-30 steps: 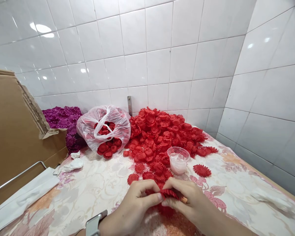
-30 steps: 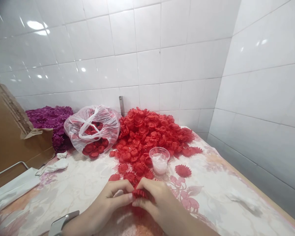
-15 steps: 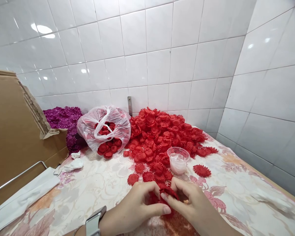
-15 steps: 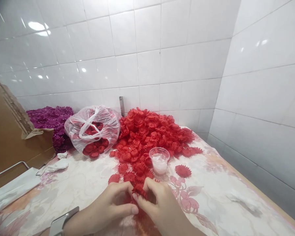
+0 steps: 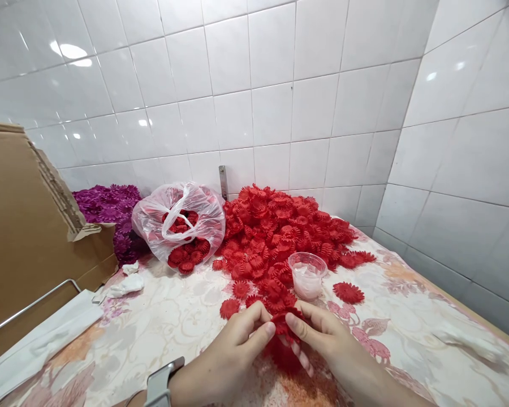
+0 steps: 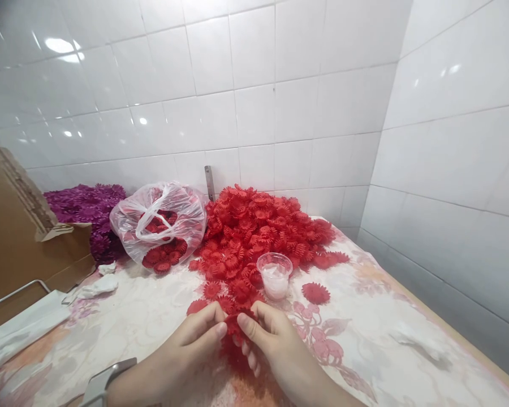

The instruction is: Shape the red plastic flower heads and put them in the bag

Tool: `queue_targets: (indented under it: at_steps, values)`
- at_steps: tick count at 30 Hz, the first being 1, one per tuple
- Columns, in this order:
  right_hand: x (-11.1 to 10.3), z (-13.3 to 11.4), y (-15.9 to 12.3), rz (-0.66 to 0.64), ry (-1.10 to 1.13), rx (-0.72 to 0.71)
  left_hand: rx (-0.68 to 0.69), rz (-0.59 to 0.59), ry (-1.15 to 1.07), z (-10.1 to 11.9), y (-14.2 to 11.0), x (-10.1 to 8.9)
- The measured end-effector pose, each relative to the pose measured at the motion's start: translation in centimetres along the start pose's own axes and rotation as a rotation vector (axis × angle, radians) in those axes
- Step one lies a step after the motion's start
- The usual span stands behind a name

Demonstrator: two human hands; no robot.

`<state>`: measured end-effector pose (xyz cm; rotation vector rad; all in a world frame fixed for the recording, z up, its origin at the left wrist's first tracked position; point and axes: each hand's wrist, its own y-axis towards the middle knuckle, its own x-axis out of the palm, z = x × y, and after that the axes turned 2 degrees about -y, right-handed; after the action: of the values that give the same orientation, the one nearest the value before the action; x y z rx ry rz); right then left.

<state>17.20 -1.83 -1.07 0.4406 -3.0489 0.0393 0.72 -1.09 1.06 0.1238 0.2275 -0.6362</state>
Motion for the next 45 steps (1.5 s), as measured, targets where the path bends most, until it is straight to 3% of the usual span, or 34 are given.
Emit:
queue_targets:
  at_steps: [12,27,33,39,45]
  values:
    - [0.8,0.1,-0.3,-0.003,0.356,0.084,0.05,-0.142,-0.482,-0.6,0.3,0.7]
    - [-0.1,-0.7,-0.3,0.017,0.505,0.138,0.025,-0.073,-0.613,-0.7,0.7,0.4]
    - [-0.4,-0.8,-0.1,0.047,0.43,0.096,0.092,0.034,-0.356,-0.9,0.7,0.0]
    - [-0.1,-0.8,0.0,0.041,0.283,0.047,0.197,0.342,0.18,-1.0,0.6,-0.4]
    - [-0.2,-0.8,0.2,0.03,0.154,0.015,0.219,0.471,0.262,-1.0,0.7,-0.5]
